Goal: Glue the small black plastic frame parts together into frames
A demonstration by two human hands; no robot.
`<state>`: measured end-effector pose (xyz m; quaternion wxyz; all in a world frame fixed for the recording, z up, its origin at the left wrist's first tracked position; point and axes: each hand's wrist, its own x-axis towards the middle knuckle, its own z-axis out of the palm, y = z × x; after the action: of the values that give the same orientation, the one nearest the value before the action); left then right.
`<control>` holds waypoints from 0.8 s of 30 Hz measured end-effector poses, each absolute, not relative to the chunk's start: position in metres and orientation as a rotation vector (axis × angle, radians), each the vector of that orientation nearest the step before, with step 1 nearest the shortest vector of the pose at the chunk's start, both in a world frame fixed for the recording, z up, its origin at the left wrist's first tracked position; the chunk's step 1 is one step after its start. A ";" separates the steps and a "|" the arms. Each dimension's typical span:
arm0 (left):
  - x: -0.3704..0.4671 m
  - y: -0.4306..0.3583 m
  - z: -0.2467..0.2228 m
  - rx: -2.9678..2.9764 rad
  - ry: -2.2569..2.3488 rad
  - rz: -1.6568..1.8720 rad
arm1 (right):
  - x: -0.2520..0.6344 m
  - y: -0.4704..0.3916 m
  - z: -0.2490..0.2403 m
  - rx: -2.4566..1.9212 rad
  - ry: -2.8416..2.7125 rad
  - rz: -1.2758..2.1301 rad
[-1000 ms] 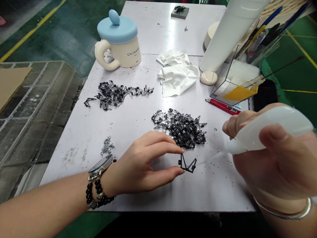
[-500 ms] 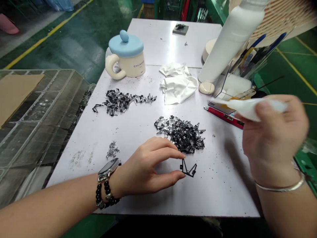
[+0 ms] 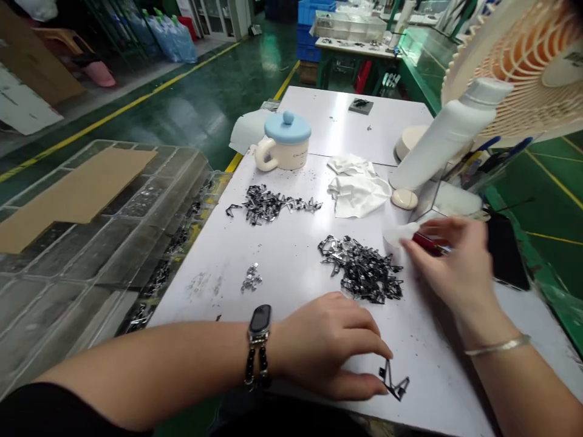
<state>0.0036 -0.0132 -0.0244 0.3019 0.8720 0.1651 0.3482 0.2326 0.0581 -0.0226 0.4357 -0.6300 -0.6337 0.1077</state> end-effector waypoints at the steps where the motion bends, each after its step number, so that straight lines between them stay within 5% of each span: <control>1: 0.004 -0.013 -0.025 2.333 0.416 0.918 | 0.229 0.053 -0.016 -1.554 -1.565 0.175; 4: 0.005 -0.015 -0.026 2.408 0.382 0.861 | 0.208 0.038 0.002 -1.298 -1.874 -0.083; 10: 0.009 -0.024 -0.026 2.534 0.149 0.795 | 0.123 0.033 0.005 -0.626 -2.689 0.374; 24: -0.001 -0.019 -0.021 2.716 -0.058 1.152 | 0.054 0.046 -0.021 -0.823 -2.826 0.571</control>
<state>-0.0014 -0.0188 -0.0211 0.0952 0.9162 -0.0195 0.3888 0.0544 0.0457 -0.0208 0.0715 -0.2737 -0.9401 0.1900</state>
